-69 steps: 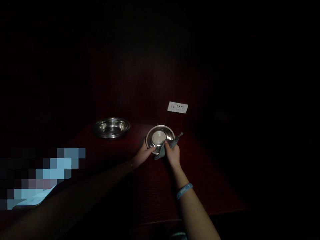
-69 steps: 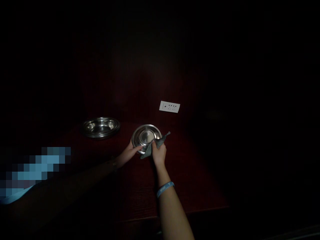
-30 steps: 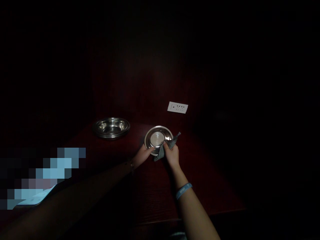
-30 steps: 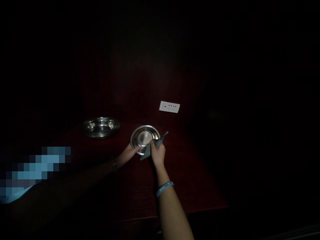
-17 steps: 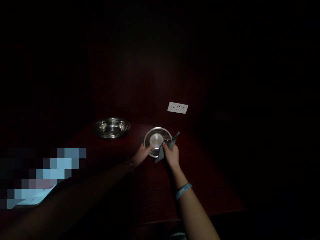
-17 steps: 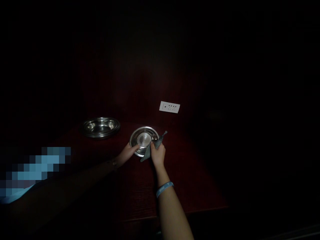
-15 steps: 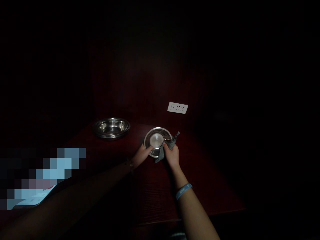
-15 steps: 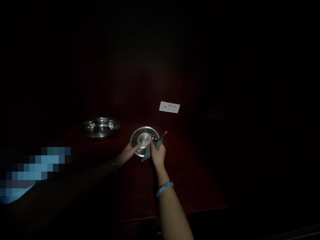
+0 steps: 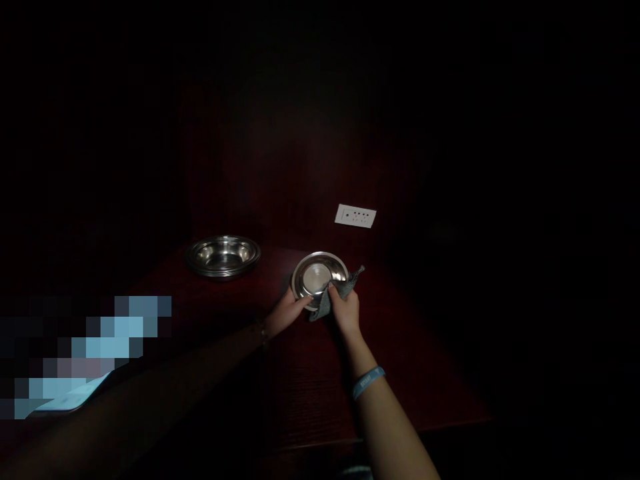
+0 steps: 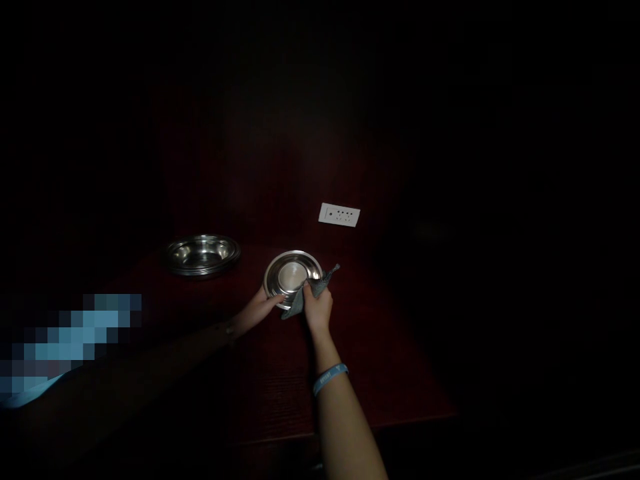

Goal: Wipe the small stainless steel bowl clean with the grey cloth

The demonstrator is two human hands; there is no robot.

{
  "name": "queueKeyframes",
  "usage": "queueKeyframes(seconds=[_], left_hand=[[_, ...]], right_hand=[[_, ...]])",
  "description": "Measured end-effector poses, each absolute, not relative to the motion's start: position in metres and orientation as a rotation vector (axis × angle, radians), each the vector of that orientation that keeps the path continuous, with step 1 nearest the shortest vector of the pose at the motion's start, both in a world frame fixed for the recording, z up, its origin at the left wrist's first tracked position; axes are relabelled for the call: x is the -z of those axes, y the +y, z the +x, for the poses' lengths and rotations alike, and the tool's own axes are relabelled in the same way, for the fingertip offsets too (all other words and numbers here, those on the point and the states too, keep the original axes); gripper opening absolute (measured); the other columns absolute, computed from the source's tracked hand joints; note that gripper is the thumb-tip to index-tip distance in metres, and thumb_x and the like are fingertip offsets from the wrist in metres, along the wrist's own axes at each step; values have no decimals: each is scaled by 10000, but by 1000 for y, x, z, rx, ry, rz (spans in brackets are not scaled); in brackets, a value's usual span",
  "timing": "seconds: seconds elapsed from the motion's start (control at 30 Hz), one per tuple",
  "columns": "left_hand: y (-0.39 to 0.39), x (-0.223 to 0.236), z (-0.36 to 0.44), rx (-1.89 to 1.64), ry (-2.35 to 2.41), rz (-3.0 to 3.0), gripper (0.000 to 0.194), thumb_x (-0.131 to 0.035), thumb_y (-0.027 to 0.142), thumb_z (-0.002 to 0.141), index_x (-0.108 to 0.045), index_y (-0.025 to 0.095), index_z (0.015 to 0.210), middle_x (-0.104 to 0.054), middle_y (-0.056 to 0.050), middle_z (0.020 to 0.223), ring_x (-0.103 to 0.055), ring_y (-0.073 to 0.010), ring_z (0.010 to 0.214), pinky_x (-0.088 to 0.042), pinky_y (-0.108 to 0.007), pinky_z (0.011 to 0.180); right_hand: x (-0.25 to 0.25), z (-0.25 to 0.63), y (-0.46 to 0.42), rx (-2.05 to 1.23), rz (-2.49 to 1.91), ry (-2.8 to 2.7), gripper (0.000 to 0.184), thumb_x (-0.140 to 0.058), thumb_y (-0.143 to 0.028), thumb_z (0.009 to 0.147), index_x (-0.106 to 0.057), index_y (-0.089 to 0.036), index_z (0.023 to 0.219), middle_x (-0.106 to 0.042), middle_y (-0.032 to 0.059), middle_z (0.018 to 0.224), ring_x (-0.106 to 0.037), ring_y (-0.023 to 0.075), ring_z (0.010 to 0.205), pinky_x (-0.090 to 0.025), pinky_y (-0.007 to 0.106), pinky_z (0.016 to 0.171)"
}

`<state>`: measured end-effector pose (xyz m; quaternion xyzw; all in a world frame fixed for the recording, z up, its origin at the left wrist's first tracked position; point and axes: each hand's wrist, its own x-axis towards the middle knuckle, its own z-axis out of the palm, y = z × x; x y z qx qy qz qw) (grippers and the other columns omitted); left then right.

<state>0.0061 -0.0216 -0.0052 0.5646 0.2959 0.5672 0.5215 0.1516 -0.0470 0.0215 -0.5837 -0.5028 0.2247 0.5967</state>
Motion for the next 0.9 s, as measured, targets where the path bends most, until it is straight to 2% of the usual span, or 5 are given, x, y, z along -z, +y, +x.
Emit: queueKeyframes(seconds=[0.23,0.47,0.67,0.8,0.9], left_hand=[[-26,-3,7,-1336,714,1258,634,-668,177,688,-496,158,1298,-575,-116,1345,-453,-281,1314,-249,-433,1162],[-29,-12,10,-1337,803,1075,557,-615,49,657,-562,145,1203,-635,-100,1257,-509,-258,1271,-303,-406,1147],[-34,-18,6,-1240,869,928,610,-645,71,695,-506,197,1275,-660,-93,1206,-598,-254,1162,-459,-420,1029],[-39,-22,1,-1182,872,917,540,-597,145,789,-461,216,1307,-639,-118,1223,-658,-248,1039,-543,-434,896],[-39,-22,0,-1186,914,937,525,-589,139,792,-460,221,1294,-626,-122,1223,-667,-234,1002,-557,-418,858]], right_hand=[[-25,152,-49,-512,-1359,-1132,348,-629,-436,743,-701,-139,912,-749,108,938,-694,238,876,-530,318,779],[-25,154,-49,-471,-1378,-1084,352,-664,-458,723,-704,-165,914,-748,90,934,-693,225,882,-523,306,781],[-31,153,-49,-541,-1246,-827,486,-748,-496,637,-700,-111,929,-743,119,943,-686,237,874,-531,320,787],[-35,157,-49,-708,-1037,-575,478,-725,-482,680,-677,-137,1008,-734,81,998,-680,203,933,-536,292,828],[-35,162,-47,-933,-897,-400,453,-626,-541,750,-658,-184,1027,-733,42,985,-683,178,921,-557,285,790]])
